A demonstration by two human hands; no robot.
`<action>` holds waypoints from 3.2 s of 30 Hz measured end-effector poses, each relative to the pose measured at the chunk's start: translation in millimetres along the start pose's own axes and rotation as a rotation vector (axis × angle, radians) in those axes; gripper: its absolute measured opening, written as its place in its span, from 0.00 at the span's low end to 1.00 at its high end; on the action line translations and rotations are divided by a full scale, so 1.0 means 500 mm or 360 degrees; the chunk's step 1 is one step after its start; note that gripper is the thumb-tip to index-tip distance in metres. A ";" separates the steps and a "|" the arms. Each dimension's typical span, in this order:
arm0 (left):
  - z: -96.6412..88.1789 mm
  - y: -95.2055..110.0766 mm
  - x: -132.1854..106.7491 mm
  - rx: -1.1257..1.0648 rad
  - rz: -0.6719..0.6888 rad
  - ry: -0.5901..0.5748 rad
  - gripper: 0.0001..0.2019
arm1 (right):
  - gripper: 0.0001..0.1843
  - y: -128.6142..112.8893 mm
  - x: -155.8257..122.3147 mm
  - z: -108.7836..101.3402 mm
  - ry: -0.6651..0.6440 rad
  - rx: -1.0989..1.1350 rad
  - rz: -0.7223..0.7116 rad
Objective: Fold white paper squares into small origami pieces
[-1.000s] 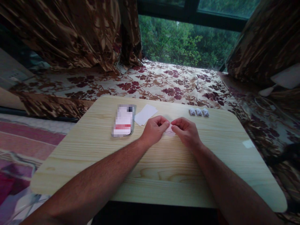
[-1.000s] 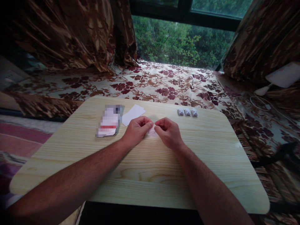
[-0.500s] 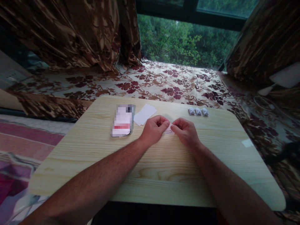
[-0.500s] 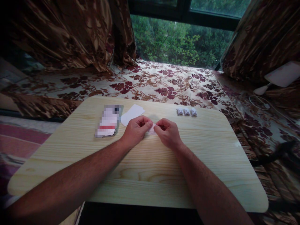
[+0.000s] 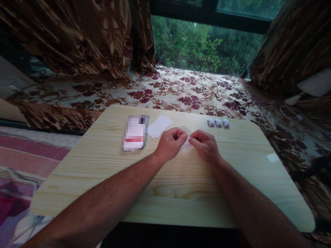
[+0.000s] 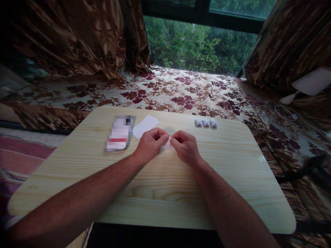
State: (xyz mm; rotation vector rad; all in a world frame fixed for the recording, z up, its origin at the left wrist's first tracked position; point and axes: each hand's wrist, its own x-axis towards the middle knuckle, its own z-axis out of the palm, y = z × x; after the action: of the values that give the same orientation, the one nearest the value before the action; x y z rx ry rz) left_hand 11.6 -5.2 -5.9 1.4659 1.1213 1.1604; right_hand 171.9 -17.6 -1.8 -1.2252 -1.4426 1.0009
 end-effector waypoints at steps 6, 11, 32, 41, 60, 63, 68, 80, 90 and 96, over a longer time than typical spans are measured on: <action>-0.001 0.001 0.000 0.0031 0.0007 0.0002 0.11 | 0.03 -0.004 0.000 0.001 0.0018 0.0008 0.0004; 0.000 -0.001 0.001 0.0015 0.0011 -0.0003 0.11 | 0.04 -0.004 0.001 0.002 0.0024 -0.0017 0.0006; 0.000 0.001 0.001 0.0040 0.0031 0.0047 0.10 | 0.09 0.001 0.003 0.001 -0.0058 -0.0178 0.0054; 0.000 0.004 0.002 0.0025 0.0024 0.0048 0.09 | 0.11 -0.004 -0.002 0.002 -0.0063 -0.0185 0.0045; -0.001 0.006 0.000 0.0026 0.0013 0.0020 0.10 | 0.08 -0.004 0.001 0.002 -0.0109 -0.0154 0.0070; -0.001 0.007 -0.001 0.0018 0.0004 0.0026 0.10 | 0.08 -0.004 0.001 0.002 -0.0098 -0.0151 0.0057; 0.001 0.007 -0.001 0.0022 0.0013 0.0033 0.10 | 0.08 -0.007 -0.001 0.001 -0.0094 -0.0139 0.0058; -0.004 0.011 0.003 0.0042 -0.0036 0.0138 0.11 | 0.08 -0.011 0.001 0.005 -0.0182 -0.0028 0.0120; -0.005 0.010 0.003 -0.0071 -0.0046 0.0146 0.11 | 0.08 -0.006 -0.002 0.007 -0.0120 -0.0164 0.0074; -0.004 0.009 0.001 -0.0072 -0.0032 0.0115 0.10 | 0.07 -0.005 -0.002 0.006 -0.0109 -0.0144 0.0079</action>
State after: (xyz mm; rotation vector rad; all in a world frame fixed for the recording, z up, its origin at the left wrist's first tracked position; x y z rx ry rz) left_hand 10.3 -5.0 -1.1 1.3851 1.1489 1.2256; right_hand 168.5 -18.9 0.0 -1.3086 -1.5314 1.0291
